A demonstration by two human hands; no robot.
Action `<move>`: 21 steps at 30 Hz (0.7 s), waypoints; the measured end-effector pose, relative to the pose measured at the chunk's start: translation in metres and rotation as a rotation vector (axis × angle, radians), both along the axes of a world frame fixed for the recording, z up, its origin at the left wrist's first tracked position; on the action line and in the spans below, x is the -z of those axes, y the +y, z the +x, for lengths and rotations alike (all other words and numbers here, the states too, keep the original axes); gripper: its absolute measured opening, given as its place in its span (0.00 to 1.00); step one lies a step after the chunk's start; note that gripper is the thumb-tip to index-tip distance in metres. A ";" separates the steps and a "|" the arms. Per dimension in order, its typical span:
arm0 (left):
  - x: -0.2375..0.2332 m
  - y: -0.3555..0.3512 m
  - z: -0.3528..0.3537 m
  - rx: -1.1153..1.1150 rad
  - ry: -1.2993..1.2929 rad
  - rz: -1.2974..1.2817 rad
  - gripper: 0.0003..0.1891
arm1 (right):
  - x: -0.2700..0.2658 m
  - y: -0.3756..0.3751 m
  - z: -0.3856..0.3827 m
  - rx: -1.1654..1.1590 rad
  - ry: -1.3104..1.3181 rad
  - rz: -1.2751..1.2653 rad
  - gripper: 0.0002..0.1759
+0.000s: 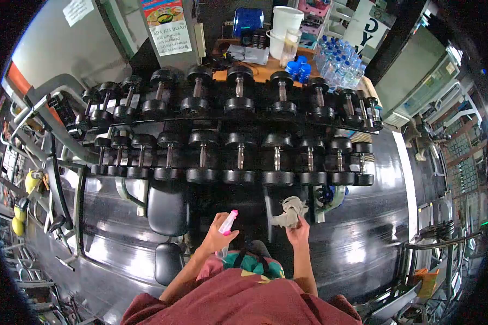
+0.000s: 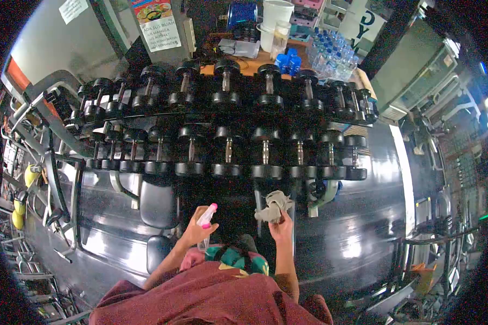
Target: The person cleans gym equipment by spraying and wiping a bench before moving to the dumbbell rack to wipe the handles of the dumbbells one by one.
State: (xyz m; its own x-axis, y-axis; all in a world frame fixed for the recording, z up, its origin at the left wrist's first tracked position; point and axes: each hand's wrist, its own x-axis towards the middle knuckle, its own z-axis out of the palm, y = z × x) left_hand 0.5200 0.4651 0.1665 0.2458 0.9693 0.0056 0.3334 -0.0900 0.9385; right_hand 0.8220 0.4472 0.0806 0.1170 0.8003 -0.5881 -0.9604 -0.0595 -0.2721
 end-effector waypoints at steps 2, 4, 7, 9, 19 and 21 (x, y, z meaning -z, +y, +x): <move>-0.003 -0.005 0.005 0.070 0.041 0.104 0.23 | -0.009 -0.010 0.007 -0.021 -0.054 0.052 0.23; -0.001 -0.008 0.010 0.124 -0.076 0.035 0.21 | -0.015 -0.013 0.012 -0.009 -0.165 0.081 0.25; -0.004 -0.006 0.016 0.171 -0.115 0.021 0.20 | -0.027 -0.011 0.015 -0.001 -0.185 0.069 0.26; -0.008 -0.003 0.018 0.183 -0.091 0.041 0.20 | -0.038 -0.008 0.013 -0.027 -0.194 0.093 0.26; -0.027 0.050 0.020 0.137 -0.092 0.184 0.23 | -0.059 0.035 0.006 -0.041 -0.159 0.049 0.24; -0.023 0.063 0.022 0.069 -0.208 0.112 0.25 | -0.070 0.046 0.002 0.018 -0.135 0.050 0.25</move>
